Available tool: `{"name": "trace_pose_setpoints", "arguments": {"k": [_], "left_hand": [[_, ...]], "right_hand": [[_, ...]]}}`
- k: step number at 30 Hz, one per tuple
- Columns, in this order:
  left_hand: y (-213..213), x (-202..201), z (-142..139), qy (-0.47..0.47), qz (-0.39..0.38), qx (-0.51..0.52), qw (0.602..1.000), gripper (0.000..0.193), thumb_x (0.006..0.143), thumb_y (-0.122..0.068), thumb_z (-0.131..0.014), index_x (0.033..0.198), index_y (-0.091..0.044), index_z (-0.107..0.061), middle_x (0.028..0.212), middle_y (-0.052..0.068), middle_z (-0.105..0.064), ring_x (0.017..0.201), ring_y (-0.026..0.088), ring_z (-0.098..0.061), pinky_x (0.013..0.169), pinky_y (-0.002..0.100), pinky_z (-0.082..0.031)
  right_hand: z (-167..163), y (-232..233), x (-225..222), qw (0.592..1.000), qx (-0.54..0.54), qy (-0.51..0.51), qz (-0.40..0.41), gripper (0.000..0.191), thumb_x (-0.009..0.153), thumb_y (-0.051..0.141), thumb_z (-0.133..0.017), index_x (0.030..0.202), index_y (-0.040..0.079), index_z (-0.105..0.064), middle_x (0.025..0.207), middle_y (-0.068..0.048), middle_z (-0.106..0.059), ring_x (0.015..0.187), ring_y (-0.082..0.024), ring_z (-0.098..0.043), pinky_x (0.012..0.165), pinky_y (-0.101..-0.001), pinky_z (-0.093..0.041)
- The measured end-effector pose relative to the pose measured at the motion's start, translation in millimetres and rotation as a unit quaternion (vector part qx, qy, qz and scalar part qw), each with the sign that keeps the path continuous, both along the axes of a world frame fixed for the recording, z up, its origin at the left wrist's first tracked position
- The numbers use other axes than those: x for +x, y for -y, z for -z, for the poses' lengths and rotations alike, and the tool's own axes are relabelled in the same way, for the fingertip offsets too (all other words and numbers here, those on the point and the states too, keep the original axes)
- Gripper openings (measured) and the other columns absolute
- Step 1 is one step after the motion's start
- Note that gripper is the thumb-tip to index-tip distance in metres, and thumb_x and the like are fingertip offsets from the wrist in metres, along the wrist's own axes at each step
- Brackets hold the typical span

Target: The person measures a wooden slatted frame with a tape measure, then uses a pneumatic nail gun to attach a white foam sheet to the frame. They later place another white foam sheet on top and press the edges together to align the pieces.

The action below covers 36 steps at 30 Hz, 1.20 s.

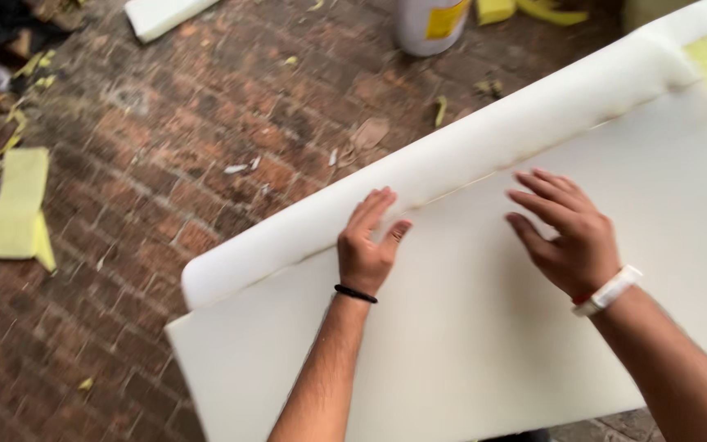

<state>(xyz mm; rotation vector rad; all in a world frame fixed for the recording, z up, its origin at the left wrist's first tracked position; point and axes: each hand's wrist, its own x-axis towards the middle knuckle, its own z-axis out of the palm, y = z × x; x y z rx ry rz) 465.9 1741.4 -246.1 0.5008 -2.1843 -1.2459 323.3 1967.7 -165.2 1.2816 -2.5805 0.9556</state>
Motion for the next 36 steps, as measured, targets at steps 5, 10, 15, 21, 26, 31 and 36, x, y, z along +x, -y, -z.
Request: {"name": "trace_pose_setpoints", "arguments": {"k": [5,10,15,21,26,31,36], "left_hand": [[-80,-112,-43,0.022,0.134,-0.075,0.988,0.047,0.090,-0.035,-0.078,0.126,-0.006,-0.071,0.139,0.014,-0.068,0.138,0.033,-0.058,0.118,0.051,-0.040],[-158,-207,-84,0.003,0.130,-0.072,0.989,0.047,0.089,-0.035,-0.078,0.127,-0.006,-0.072,0.139,0.014,-0.068,0.138,0.032,-0.057,0.119,0.051,-0.040],[-197,-266,-99,0.024,0.064,-0.137,0.988,0.065,0.080,-0.037,-0.081,0.129,0.003,-0.066,0.139,0.022,-0.062,0.134,0.037,-0.054,0.113,0.053,-0.039],[-182,-243,-68,0.045,-0.016,-0.206,0.977,0.033,0.089,-0.020,-0.077,0.119,-0.006,-0.075,0.127,0.012,-0.073,0.125,0.027,-0.067,0.110,0.047,-0.047],[-182,-246,-64,0.043,-0.035,-0.227,0.972,0.020,0.089,-0.010,-0.076,0.108,-0.008,-0.079,0.117,0.008,-0.077,0.117,0.023,-0.072,0.107,0.044,-0.052],[-181,-249,-64,0.026,-0.046,-0.222,0.974,0.017,0.091,-0.015,-0.079,0.108,-0.011,-0.078,0.117,0.007,-0.076,0.117,0.022,-0.072,0.108,0.044,-0.052],[-152,-216,-75,-0.033,-0.028,-0.021,0.999,0.050,0.092,-0.026,-0.076,0.138,-0.011,-0.061,0.132,0.006,-0.070,0.127,0.023,-0.068,0.109,0.040,-0.055]], "right_hand": [[-36,-90,-82,0.991,-0.011,-0.048,0.128,0.028,0.096,0.007,-0.081,0.124,0.009,-0.075,0.135,-0.008,-0.072,0.129,-0.024,-0.068,0.118,-0.0400,-0.051],[-50,-144,-176,0.984,-0.079,0.038,0.155,0.033,0.095,0.010,-0.087,0.125,0.006,-0.075,0.125,-0.010,-0.075,0.110,-0.018,-0.073,0.100,-0.0305,-0.060],[-55,-134,-235,0.962,-0.078,0.229,0.124,0.043,0.084,0.017,-0.086,0.124,0.007,-0.073,0.113,-0.007,-0.076,0.094,-0.014,-0.073,0.078,-0.0266,-0.061],[-42,-92,-231,0.981,-0.041,0.178,-0.067,0.057,0.077,0.021,-0.087,0.130,0.012,-0.070,0.132,-0.009,-0.064,0.113,-0.018,-0.064,0.083,-0.0296,-0.058],[-25,-76,-244,0.994,0.027,-0.001,-0.106,0.039,0.074,0.020,-0.091,0.112,0.022,-0.080,0.120,-0.005,-0.068,0.098,-0.023,-0.060,0.084,-0.0348,-0.056],[-5,-78,-236,0.998,-0.015,-0.010,-0.056,0.027,0.084,0.021,-0.090,0.109,0.025,-0.081,0.107,0.001,-0.067,0.102,-0.020,-0.062,0.085,-0.0334,-0.056],[-45,-89,-230,0.956,-0.181,0.230,-0.024,0.048,0.093,0.027,-0.078,0.136,0.013,-0.062,0.132,-0.004,-0.062,0.125,-0.021,-0.059,0.101,-0.0318,-0.053]]}}
